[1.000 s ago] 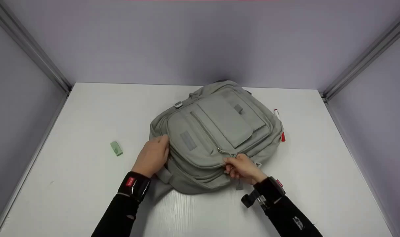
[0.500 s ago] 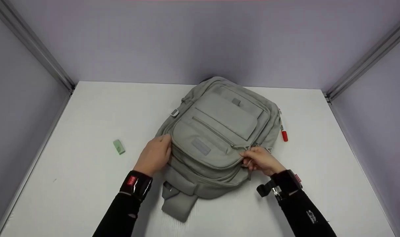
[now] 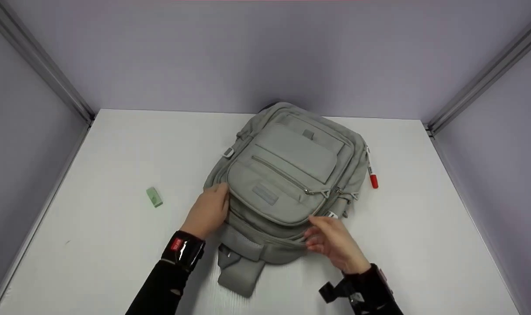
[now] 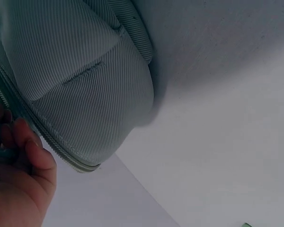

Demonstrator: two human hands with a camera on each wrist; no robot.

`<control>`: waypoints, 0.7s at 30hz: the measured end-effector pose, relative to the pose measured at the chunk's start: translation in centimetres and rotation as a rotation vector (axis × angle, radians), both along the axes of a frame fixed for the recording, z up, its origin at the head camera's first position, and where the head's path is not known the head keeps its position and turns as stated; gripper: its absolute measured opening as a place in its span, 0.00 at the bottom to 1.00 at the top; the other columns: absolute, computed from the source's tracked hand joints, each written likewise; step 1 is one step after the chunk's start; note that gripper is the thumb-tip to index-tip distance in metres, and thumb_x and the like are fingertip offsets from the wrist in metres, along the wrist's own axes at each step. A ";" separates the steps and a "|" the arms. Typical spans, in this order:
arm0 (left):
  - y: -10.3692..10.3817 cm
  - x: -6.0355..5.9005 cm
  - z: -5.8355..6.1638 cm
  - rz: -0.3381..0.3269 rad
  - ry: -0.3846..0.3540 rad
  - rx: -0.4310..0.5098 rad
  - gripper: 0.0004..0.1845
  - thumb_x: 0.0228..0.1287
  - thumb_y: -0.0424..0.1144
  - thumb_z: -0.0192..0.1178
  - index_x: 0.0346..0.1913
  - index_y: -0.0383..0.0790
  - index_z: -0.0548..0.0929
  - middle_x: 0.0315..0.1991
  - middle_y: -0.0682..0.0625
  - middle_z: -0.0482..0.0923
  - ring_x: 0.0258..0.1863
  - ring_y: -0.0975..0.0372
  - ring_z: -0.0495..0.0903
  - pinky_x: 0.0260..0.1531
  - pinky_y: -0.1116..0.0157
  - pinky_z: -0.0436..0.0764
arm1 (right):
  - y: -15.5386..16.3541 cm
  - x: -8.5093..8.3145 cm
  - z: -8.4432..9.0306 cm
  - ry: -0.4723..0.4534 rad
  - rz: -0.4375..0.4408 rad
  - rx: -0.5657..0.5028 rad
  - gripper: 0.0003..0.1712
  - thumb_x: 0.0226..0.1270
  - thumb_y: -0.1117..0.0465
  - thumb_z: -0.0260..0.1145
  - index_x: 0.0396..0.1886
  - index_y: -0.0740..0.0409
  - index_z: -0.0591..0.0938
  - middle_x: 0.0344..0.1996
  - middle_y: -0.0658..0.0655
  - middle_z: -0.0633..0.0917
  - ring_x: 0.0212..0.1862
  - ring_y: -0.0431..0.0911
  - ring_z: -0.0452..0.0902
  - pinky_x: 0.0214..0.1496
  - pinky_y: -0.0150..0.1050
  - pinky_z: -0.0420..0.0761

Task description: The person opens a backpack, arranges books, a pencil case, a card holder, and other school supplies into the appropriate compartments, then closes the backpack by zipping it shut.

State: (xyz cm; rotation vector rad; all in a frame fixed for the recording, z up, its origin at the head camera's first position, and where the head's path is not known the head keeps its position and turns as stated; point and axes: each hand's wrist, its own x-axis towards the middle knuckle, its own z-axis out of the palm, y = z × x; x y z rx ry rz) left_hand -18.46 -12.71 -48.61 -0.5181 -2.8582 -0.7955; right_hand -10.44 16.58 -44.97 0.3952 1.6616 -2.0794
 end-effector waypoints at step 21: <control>0.1 1.3 0.6 -0.023 -0.011 0.021 0.08 0.75 0.33 0.48 0.34 0.37 0.70 0.29 0.45 0.73 0.34 0.51 0.79 0.37 0.54 0.77 | -7.4 -1.3 -2.4 -0.208 -0.388 -0.275 0.06 0.80 0.60 0.48 0.40 0.57 0.63 0.19 0.49 0.75 0.19 0.34 0.72 0.23 0.22 0.74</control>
